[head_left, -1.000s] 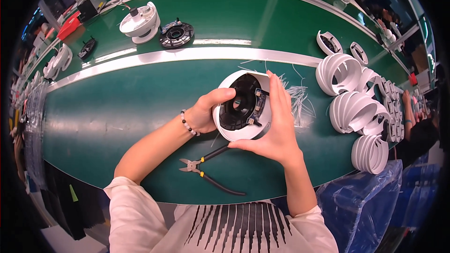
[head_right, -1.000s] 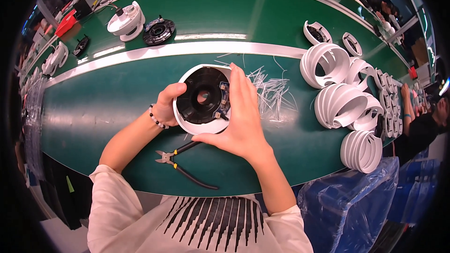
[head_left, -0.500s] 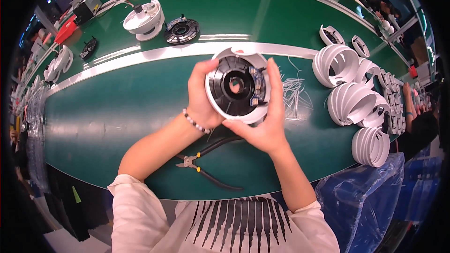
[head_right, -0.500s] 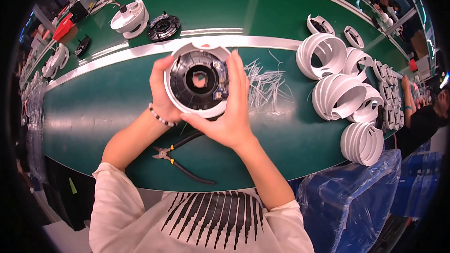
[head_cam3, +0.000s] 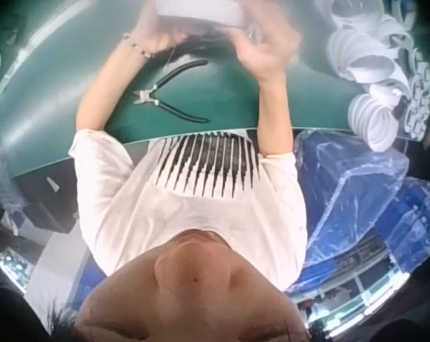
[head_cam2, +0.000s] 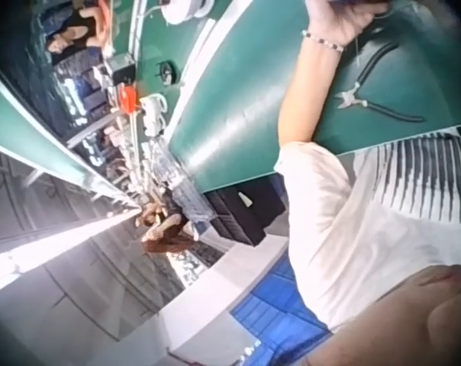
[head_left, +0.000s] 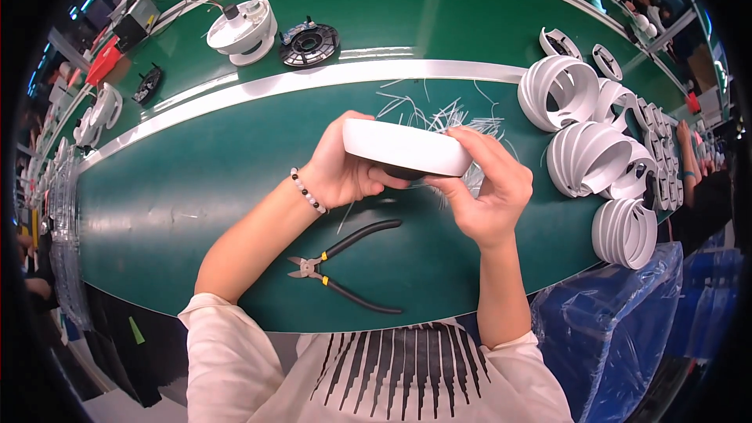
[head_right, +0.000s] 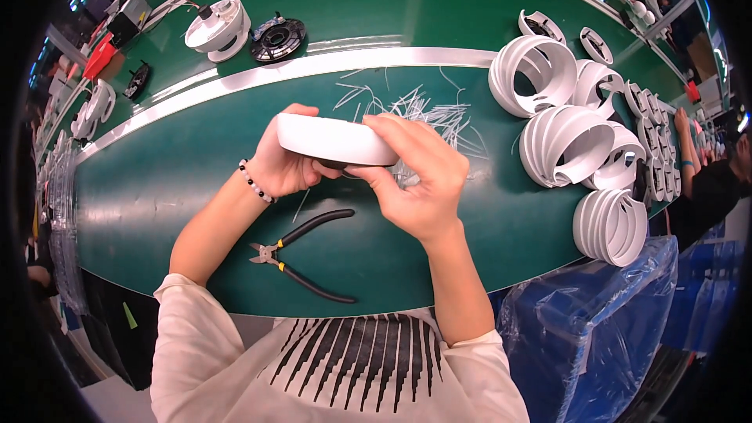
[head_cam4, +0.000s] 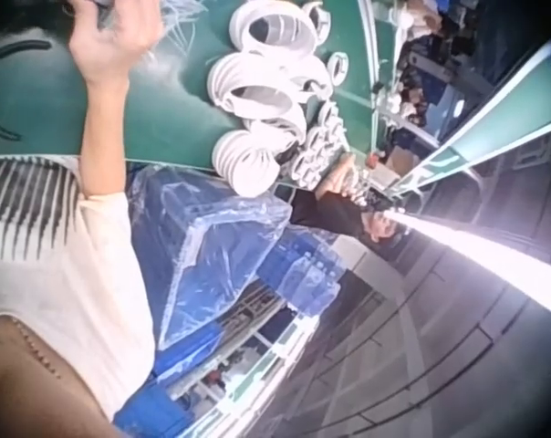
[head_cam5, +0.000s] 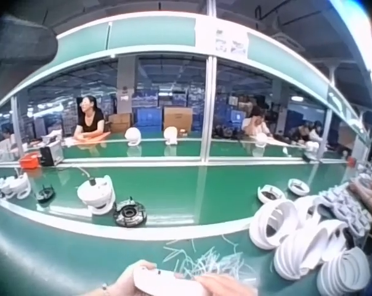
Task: Assembling electronic lighting fixture components on an industrial assembly line.
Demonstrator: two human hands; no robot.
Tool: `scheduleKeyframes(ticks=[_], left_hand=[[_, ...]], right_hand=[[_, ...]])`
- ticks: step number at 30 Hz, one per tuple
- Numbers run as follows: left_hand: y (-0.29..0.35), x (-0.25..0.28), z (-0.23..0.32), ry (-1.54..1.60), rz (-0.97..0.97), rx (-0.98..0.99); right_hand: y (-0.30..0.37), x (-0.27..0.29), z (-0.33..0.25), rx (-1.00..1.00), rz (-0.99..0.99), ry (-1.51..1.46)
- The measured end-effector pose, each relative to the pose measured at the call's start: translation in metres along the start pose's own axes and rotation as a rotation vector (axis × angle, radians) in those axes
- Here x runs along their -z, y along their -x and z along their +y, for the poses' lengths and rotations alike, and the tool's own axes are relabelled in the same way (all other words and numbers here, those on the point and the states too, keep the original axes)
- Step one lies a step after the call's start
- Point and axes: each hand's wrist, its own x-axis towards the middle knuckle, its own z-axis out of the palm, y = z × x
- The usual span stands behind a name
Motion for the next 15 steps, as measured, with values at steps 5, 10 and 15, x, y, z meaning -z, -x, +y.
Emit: scheduleKeyframes(ticks=[5, 10, 15], left_hand=[[-0.009, -0.009, 0.010, -0.249, -0.023, -0.128], [-0.062, -0.018, 0.057, -0.530, 0.328, -0.564], [-0.142, -0.004, 0.110, -0.520, 0.386, -0.691]], right_hand=[[-0.005, 0.005, 0.008, 0.011, -0.029, 0.046], [0.006, -0.017, -0.009, 0.044, -0.315, 0.023], [0.035, -0.045, -0.029, 0.019, -0.946, 0.067]])
